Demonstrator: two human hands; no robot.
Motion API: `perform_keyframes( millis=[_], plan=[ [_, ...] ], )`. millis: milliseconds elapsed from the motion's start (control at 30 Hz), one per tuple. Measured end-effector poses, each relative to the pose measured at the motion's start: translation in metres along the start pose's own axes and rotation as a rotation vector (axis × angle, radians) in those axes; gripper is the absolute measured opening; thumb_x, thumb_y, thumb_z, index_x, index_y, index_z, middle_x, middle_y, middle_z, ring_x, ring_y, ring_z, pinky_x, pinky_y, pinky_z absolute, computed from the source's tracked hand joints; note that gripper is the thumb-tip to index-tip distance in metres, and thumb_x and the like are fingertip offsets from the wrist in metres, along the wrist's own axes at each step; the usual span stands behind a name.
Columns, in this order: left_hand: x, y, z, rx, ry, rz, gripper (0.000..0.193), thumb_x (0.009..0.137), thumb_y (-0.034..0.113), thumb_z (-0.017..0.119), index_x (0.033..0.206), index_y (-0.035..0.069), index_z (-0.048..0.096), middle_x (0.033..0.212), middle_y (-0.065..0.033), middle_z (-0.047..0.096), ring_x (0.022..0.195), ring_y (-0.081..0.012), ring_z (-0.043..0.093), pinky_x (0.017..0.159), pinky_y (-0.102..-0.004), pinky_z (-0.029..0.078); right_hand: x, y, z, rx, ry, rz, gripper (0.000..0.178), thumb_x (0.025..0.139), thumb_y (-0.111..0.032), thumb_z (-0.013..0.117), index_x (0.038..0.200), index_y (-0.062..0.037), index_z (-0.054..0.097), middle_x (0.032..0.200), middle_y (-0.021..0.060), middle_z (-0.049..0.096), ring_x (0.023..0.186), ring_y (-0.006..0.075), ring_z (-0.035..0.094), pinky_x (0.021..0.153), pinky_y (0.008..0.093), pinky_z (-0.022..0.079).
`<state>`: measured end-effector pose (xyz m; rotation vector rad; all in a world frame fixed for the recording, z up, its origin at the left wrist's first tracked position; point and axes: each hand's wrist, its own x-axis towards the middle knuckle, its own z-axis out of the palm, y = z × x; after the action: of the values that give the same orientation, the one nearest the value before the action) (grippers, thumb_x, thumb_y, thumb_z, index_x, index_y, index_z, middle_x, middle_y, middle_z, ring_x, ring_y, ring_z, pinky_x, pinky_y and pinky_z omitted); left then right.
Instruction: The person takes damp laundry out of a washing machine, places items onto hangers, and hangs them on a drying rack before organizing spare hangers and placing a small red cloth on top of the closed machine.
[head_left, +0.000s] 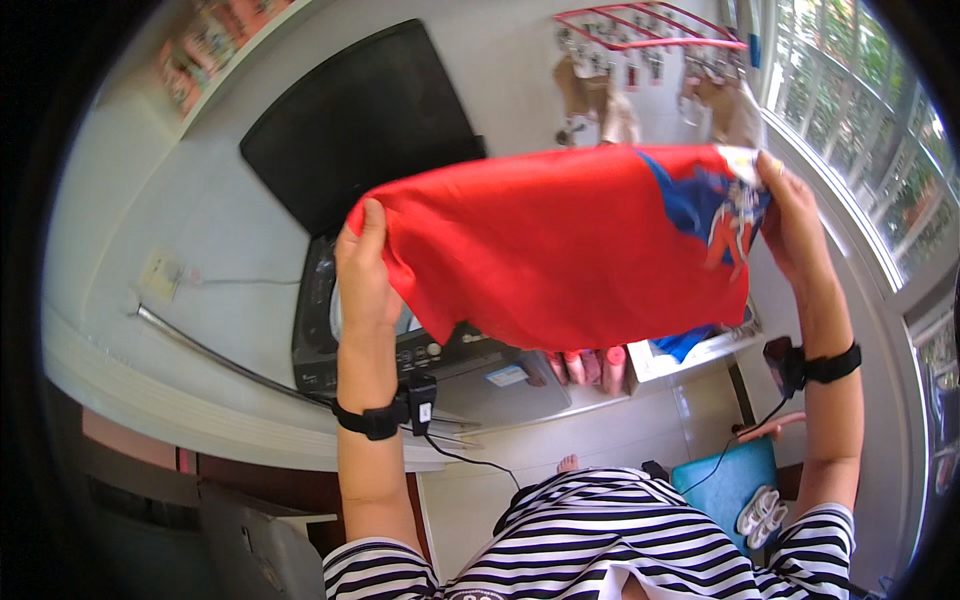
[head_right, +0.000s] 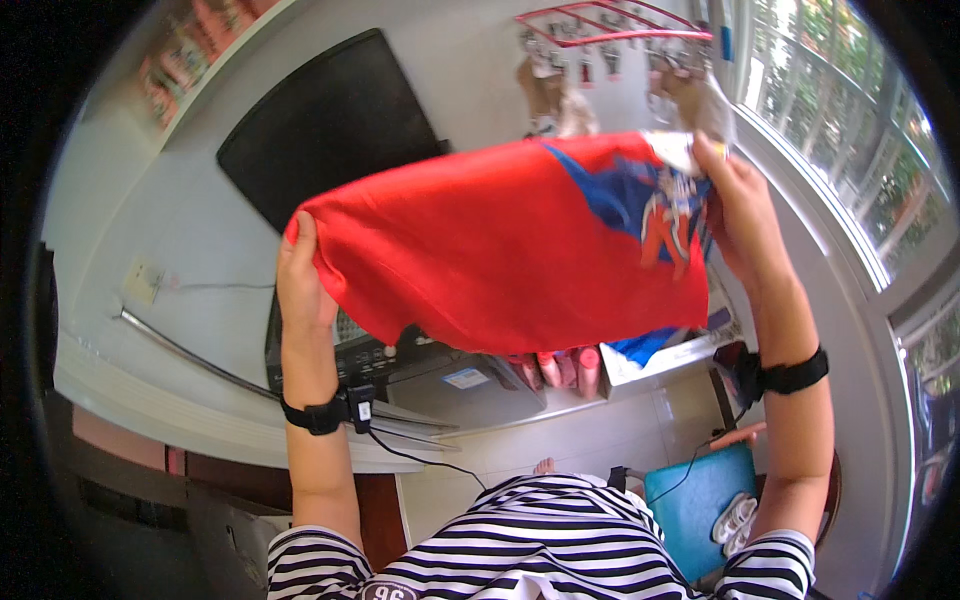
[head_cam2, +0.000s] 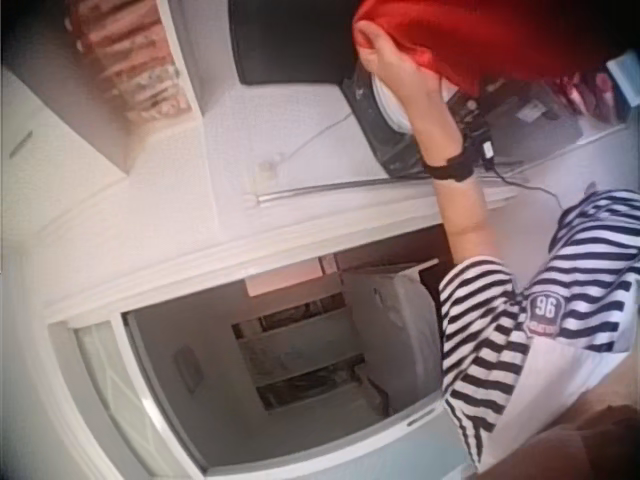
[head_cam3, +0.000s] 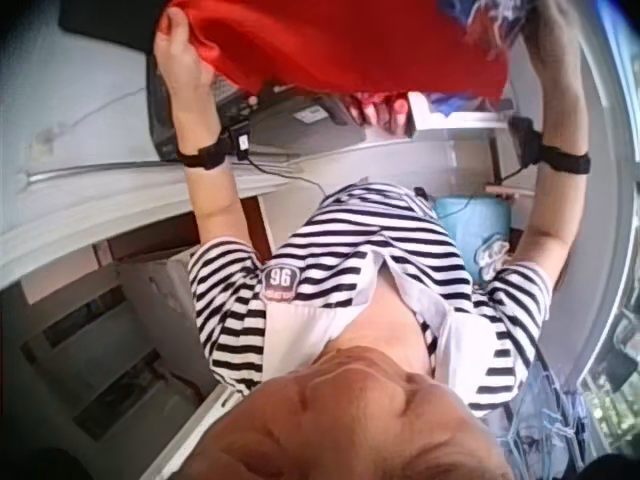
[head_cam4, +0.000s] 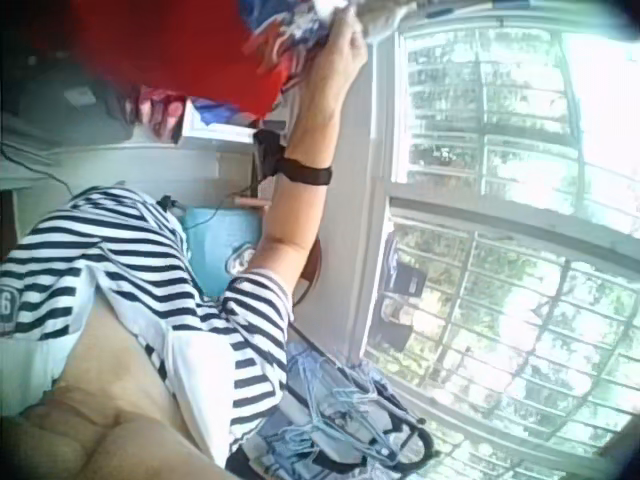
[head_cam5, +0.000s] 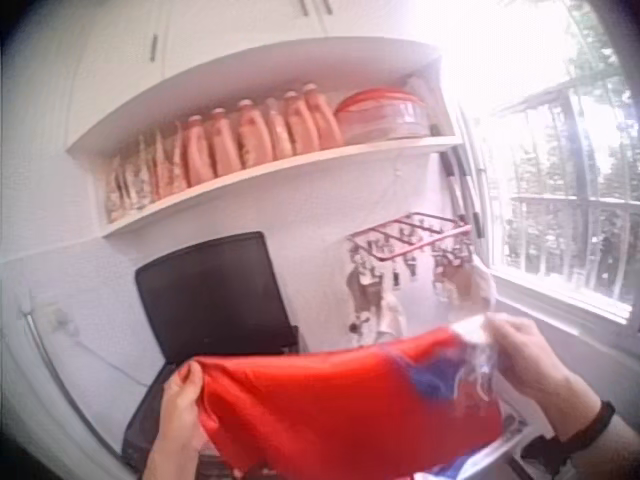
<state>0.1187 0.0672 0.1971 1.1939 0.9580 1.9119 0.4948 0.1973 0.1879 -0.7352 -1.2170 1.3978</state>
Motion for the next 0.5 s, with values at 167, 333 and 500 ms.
perform_keyframes(
  millis=[167, 333, 500],
  plan=[
    [0.029, 0.061, -0.097, 0.080, 0.279, 0.114, 0.023, 0.091, 0.022, 0.052, 0.099, 0.001, 0.057, 0.098, -0.0091, 0.062, 0.087, -0.0169, 0.060, 0.077, -0.0294, 0.048, 0.069, -0.031, 0.134, 0.003, -0.285, -0.184, 0.025, 0.087, -0.027, 0.059, 0.093, -0.0023, 0.058, 0.077, -0.0012, 0.057, 0.064, 0.0037, 0.050, 0.059, 0.0174, 0.041],
    [0.031, 0.096, -0.173, 0.113, 0.450, 0.188, 0.021, 0.091, 0.018, 0.052, 0.099, 0.000, 0.057, 0.098, -0.0100, 0.062, 0.089, -0.0176, 0.060, 0.077, -0.0305, 0.048, 0.124, -0.027, 0.253, 0.000, -0.448, -0.263, 0.023, 0.088, -0.025, 0.057, 0.093, -0.0027, 0.058, 0.080, 0.0001, 0.056, 0.071, 0.0062, 0.050, 0.068, 0.0176, 0.043],
    [0.016, 0.109, -0.213, 0.155, 0.516, 0.248, 0.019, 0.089, 0.006, 0.048, 0.105, -0.003, 0.054, 0.102, -0.0117, 0.060, 0.092, -0.0196, 0.059, 0.080, -0.0322, 0.049, 0.160, -0.001, 0.332, 0.152, -0.582, -0.149, 0.020, 0.089, -0.019, 0.055, 0.095, 0.0002, 0.057, 0.084, 0.0046, 0.056, 0.075, 0.0098, 0.053, 0.072, 0.0213, 0.048]
  ],
)
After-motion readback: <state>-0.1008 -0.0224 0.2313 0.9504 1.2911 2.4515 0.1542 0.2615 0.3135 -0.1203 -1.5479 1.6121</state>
